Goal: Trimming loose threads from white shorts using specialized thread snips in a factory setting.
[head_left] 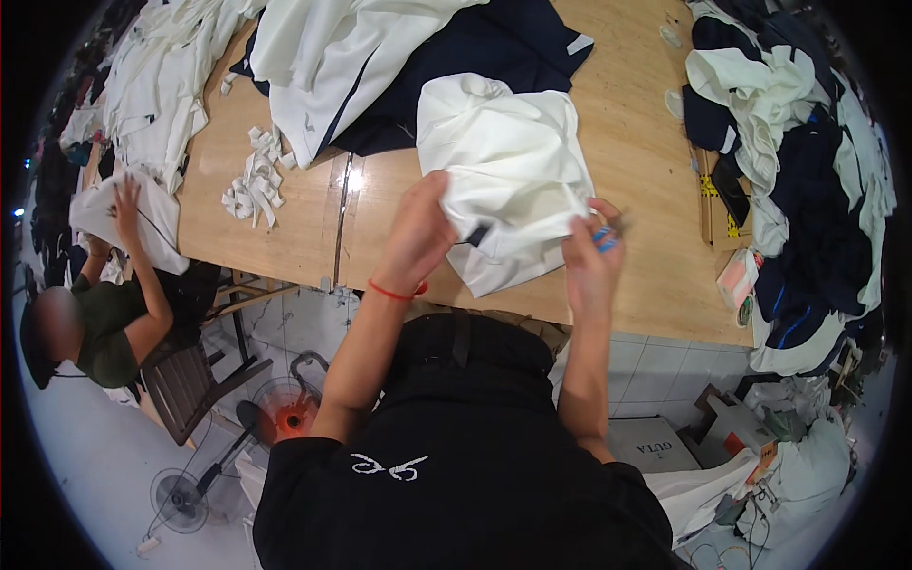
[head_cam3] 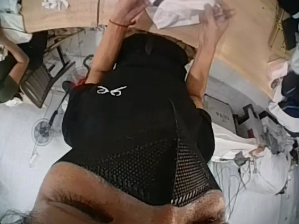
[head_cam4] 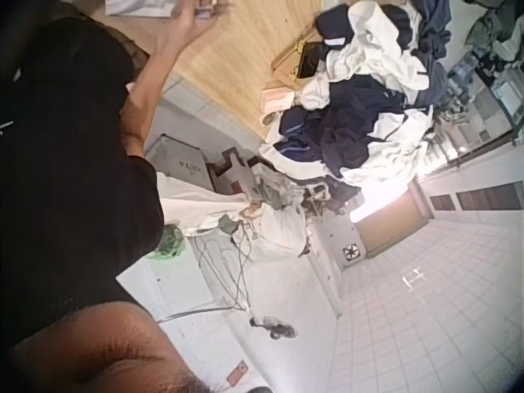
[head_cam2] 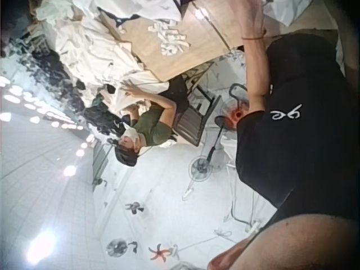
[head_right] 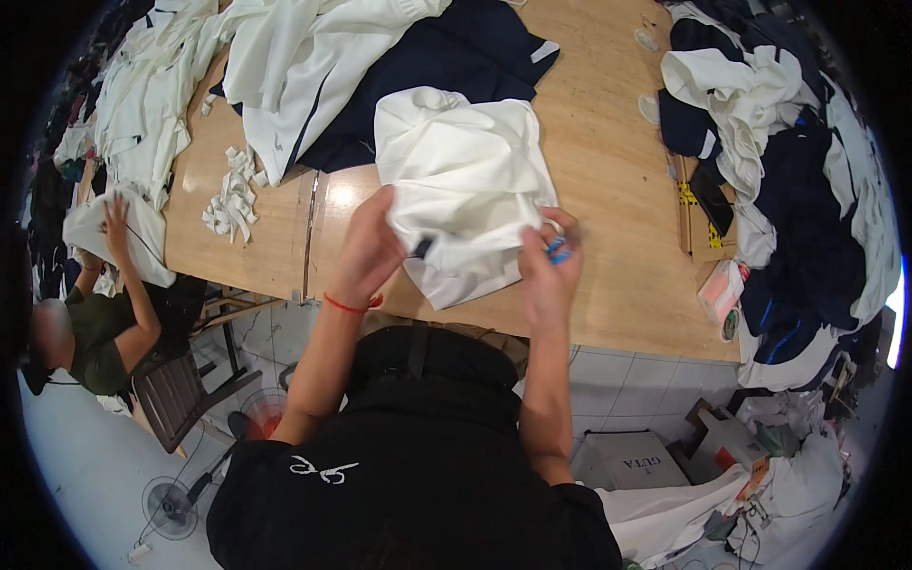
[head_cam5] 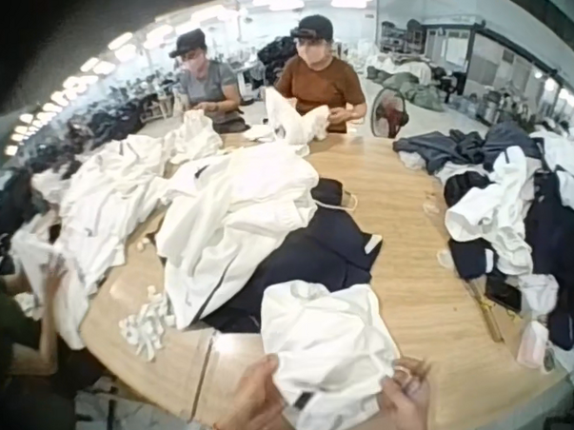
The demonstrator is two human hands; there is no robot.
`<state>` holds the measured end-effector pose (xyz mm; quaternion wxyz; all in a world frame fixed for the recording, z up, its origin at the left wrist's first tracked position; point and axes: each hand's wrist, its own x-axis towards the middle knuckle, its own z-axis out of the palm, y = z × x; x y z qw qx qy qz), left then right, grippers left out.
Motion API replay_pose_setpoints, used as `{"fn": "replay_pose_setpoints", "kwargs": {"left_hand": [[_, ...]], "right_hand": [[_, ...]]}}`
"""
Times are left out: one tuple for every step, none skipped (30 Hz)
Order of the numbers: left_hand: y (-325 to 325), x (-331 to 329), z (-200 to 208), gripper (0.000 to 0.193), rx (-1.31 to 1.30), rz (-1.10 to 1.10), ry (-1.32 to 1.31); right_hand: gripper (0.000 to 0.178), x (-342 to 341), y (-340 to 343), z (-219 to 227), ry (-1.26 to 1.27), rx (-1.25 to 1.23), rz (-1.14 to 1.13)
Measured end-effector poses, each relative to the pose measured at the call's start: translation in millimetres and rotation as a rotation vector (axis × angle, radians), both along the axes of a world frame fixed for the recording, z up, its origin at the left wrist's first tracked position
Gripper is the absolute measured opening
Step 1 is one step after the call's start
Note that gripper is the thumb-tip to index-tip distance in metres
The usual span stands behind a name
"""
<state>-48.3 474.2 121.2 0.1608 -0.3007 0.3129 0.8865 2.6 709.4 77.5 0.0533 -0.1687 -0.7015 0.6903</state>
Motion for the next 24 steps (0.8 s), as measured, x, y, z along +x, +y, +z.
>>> {"fn": "replay_pose_setpoints", "kwargs": {"left_hand": [[-22.9, 11.7, -12.7, 0.023, 0.043, -0.035, 0.074], [-47.7, 22.5, -27.8, 0.026, 0.089, -0.077, 0.145], [-52.1, 29.0, -22.8, 0.026, 0.088, -0.08, 0.136], [-54.2, 37.0, -11.4, 0.03, 0.027, -0.111, 0.179], [-56.1, 41.7, -5.8, 0.034, -0.033, -0.143, 0.222], [-58.3, 44.3, -8.6, 0.034, -0.033, -0.144, 0.214], [-60.9, 46.7, -12.6, 0.038, -0.274, -0.284, 0.301], [-62.8, 49.3, -17.7, 0.042, -0.515, -0.424, 0.384], [-64.3, 49.5, -25.8, 0.035, -0.629, -0.46, 0.381], [-63.2, 49.0, -29.4, 0.035, -0.63, -0.455, 0.378], [-59.8, 48.6, -32.9, 0.032, -0.924, -0.405, 0.47], [-56.7, 47.7, -35.9, 0.03, -1.218, -0.346, 0.559], [-53.2, 46.3, -32.3, 0.03, -1.327, -0.315, 0.609], [-52.5, 43.6, -27.6, 0.03, -1.328, -0.312, 0.602], [-52.6, 39.3, -21.9, 0.029, -1.415, -0.236, 0.673], [-53.3, 34.1, -19.5, 0.029, -1.5, -0.158, 0.749], [-59.5, 29.6, -22.9, 0.024, -1.468, -0.106, 0.754], [-69.9, 29.5, -22.8, 0.024, -1.466, -0.104, 0.755], [-82.6, 30.2, -22.3, 0.022, -0.919, -0.021, 0.562], [-85.5, 28.8, -11.3, 0.022, -0.383, 0.056, 0.357], [-89.9, 28.6, 2.8, 0.032, 0.126, 0.25, 0.124], [-94.2, 27.6, 6.3, 0.032, 0.126, 0.256, 0.128], [-99.5, 26.6, 8.0, 0.033, 0.299, 0.154, 0.126], [-103.2, 26.0, 11.1, 0.035, 0.47, 0.05, 0.124]], "right_hand": [[0.032, 5.9, 11.4, 8.9, 0.051, -0.47, 0.023], [0.033, 10.5, 18.3, 15.3, 0.1, -0.939, 0.036], [0.033, 13.6, 21.4, 20.4, 0.094, -0.94, 0.029], [0.033, 16.3, 24.0, 26.4, 0.129, -1.009, 0.094], [0.033, 18.0, 24.9, 30.6, 0.164, -1.077, 0.16], [0.033, 16.9, 23.7, 31.9, 0.157, -1.079, 0.155], [0.029, 11.6, 20.9, 33.2, 0.172, -1.138, 0.26], [0.026, 8.2, 18.3, 35.5, 0.186, -1.194, 0.367], [0.026, 6.9, 16.1, 40.2, 0.182, -1.196, 0.371], [0.02, 5.5, 13.7, 44.5, 0.118, -1.115, 0.334], [0.015, 4.5, 11.7, 46.4, 0.055, -1.033, 0.299], [0.015, 3.5, 10.2, 46.3, 0.051, -1.033, 0.304], [0.011, 4.3, 9.3, 45.9, 0.022, -0.904, 0.253], [0.008, 4.9, 8.3, 45.7, -0.006, -0.773, 0.203], [0.008, 5.5, 6.7, 45.8, -0.011, -0.772, 0.207], [0.008, 5.8, 4.9, 46.1, 0.022, -0.563, 0.167], [0.008, 5.9, 3.6, 46.5, 0.055, -0.353, 0.127], [0.008, 6.2, 7.7, 43.1, 0.056, -0.35, 0.128], [0.011, 6.7, 15.9, 36.2, 0.133, -0.515, 0.103], [0.015, 5.1, 19.8, 33.7, 0.208, -0.687, 0.081], [0.013, 5.6, 22.8, 32.8, 0.207, -0.956, 0.043], [0.013, 4.8, 21.3, 34.6, 0.207, -0.956, 0.051], [0.012, 4.2, 19.5, 35.7, 0.22, -1.149, 0.099], [0.011, 3.6, 17.6, 36.1, 0.231, -1.344, 0.148]]}}
